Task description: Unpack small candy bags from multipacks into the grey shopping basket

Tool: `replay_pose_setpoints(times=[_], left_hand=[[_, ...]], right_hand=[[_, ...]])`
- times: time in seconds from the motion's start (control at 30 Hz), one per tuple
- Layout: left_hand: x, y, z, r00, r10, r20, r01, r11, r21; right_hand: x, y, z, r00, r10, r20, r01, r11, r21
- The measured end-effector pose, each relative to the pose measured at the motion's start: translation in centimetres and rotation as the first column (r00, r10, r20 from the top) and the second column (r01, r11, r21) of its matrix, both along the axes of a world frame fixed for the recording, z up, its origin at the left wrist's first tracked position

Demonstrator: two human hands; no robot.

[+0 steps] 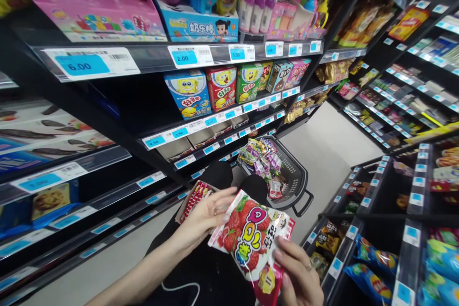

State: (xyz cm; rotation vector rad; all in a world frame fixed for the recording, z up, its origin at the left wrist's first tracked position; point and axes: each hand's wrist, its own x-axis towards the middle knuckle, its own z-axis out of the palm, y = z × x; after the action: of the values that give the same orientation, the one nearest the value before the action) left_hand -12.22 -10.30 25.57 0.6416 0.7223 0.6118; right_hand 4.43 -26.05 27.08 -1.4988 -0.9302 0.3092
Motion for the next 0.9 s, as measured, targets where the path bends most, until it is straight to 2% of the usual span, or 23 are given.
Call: replay_pose_setpoints(times=[0.07, 0.13, 0.2, 0.27, 0.33, 0.53, 0.6, 0.63, 0.7, 0.73, 0.77, 0.8, 0.83, 0.87, 0.9], left_hand=[[0.2, -0.2, -0.1, 0.997, -0.070, -0.014, 0.069, 0.996, -0.058], [0.4, -0.6, -0.3, 0.998, -0.053, -0.044, 0.050, 0.996, -0.069], [0.6, -1.1, -0.7, 0.999, 0.009, -0.053, -0.012, 0.999, -0.050], [0.7, -1.5, -1.0, 0.998, 0.041, -0.045, -0.042, 0.999, -0.026], [0.7, -1.7, -1.2, 0.999, 0.020, -0.048, -0.020, 1.000, 0.015], [0.7, -1.2, -1.8, 0.980, -0.120, -0.161, 0.143, 0.980, 0.140], [0.2, -0.5, -2.0, 0.941, -0.178, -0.287, 0.258, 0.928, 0.270], [-0.3, 0.0, -2.1, 0.904, -0.163, -0.396, 0.321, 0.870, 0.374], [-1.5, 1.1, -2.2, 0.760, 0.010, -0.650, 0.468, 0.685, 0.558], [-2.3, 1.5, -2.2, 0.635, 0.155, -0.756, 0.553, 0.592, 0.586], [-2.9, 1.8, -2.2, 0.480, 0.289, -0.828, 0.642, 0.529, 0.556], [-3.5, 1.9, -2.2, 0.316, 0.402, -0.860, 0.713, 0.498, 0.495], [-4.0, 1.8, -2.2, 0.167, 0.477, -0.863, 0.762, 0.493, 0.420], [-4.3, 1.6, -2.3, 0.048, 0.520, -0.853, 0.793, 0.499, 0.349], [-4.5, 1.3, -2.4, -0.034, 0.544, -0.839, 0.811, 0.506, 0.296]], right_hand=[[0.3, 0.0, -0.8, 0.979, 0.018, -0.204, -0.017, 1.000, 0.008], [0.8, 0.2, -1.6, 0.920, -0.009, -0.391, -0.007, 0.999, -0.038], [1.0, 0.5, -2.2, 0.848, -0.095, -0.522, 0.001, 0.984, -0.177], [1.1, 0.8, -2.5, 0.782, -0.156, -0.603, -0.051, 0.949, -0.312], [0.9, 0.7, -2.6, 0.767, -0.183, -0.615, -0.089, 0.919, -0.385], [1.1, -0.4, -2.7, 0.874, -0.203, -0.443, -0.018, 0.895, -0.446], [2.2, -0.8, -3.0, 0.905, -0.214, -0.366, 0.026, 0.890, -0.456], [3.1, -0.9, -3.3, 0.925, -0.230, -0.302, 0.069, 0.885, -0.461], [5.2, -0.7, -4.2, 0.964, -0.244, -0.107, 0.168, 0.867, -0.469], [6.3, -0.4, -4.9, 0.973, -0.228, 0.032, 0.215, 0.851, -0.479], [7.4, 0.2, -5.7, 0.966, -0.183, 0.184, 0.252, 0.828, -0.500], [8.4, 0.9, -6.7, 0.934, -0.126, 0.334, 0.295, 0.801, -0.522], [9.3, 1.9, -7.8, 0.883, -0.051, 0.467, 0.339, 0.757, -0.559], [10.1, 3.0, -9.0, 0.850, -0.013, 0.526, 0.372, 0.721, -0.584], [10.9, 4.3, -10.3, 0.835, 0.005, 0.550, 0.395, 0.691, -0.605]])
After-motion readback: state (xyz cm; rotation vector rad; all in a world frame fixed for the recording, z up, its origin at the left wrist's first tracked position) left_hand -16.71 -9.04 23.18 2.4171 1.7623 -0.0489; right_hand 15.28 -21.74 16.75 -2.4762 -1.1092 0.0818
